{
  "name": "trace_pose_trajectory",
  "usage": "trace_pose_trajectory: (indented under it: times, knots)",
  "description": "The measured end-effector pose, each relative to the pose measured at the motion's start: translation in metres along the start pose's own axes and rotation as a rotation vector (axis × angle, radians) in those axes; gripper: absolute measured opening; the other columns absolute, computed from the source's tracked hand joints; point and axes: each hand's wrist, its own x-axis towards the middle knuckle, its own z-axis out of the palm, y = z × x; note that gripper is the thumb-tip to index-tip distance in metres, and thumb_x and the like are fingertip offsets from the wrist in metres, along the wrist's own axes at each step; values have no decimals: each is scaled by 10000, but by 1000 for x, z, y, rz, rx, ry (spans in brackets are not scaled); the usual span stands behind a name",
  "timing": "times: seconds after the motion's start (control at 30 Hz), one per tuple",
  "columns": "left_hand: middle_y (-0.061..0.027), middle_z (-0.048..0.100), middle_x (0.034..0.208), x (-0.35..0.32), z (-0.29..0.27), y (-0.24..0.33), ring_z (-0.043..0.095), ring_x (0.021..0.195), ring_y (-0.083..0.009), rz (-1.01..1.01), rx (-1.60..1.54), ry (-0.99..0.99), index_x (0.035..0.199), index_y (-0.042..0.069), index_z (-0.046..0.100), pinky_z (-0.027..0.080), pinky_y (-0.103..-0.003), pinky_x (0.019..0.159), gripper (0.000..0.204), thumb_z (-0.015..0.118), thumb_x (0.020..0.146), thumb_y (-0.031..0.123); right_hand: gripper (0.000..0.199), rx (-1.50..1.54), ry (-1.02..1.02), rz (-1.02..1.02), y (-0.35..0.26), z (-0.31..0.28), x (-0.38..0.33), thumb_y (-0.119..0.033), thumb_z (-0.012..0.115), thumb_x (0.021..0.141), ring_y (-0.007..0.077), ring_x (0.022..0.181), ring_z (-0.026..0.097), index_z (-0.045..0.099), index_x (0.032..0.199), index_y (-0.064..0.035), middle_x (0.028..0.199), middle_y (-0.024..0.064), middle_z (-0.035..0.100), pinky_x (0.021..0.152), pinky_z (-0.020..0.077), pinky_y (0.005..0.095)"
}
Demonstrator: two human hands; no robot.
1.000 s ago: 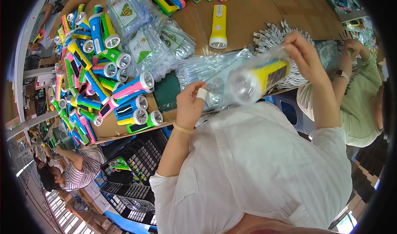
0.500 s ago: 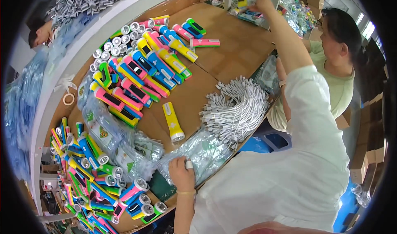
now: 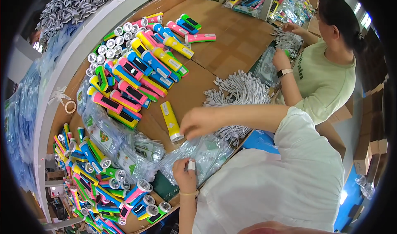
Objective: Packaging flashlights and USB cables into plastic bags at a factory workbench.
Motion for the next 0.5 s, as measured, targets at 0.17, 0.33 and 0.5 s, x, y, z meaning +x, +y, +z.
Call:
trace_pose_trajectory:
  times: [0.17,0.33,0.5]
  knots:
    - [-155,677,922,-7,1,0,634,852,-333,-13,-101,53,934,-3,685,505,-385,799,117,697,819,13,168,-325,-210,-45,-27,64,-10,-225,750,800,258,972,634,694,920,-120,904,46,654,861,500,399]
    - [-160,674,910,-10,-11,-3,644,840,-336,94,-63,95,952,1,677,519,-373,762,137,672,816,-9,90,-278,-100,-42,-13,57,-20,-184,724,815,276,852,645,675,822,-108,831,52,642,771,516,402]
    - [-152,692,903,-25,-35,-7,663,808,-283,-89,-119,154,963,-9,701,520,-322,752,146,696,817,-10,126,-240,-136,83,-10,35,-21,-152,751,816,301,872,642,713,917,-87,900,75,678,768,516,416]
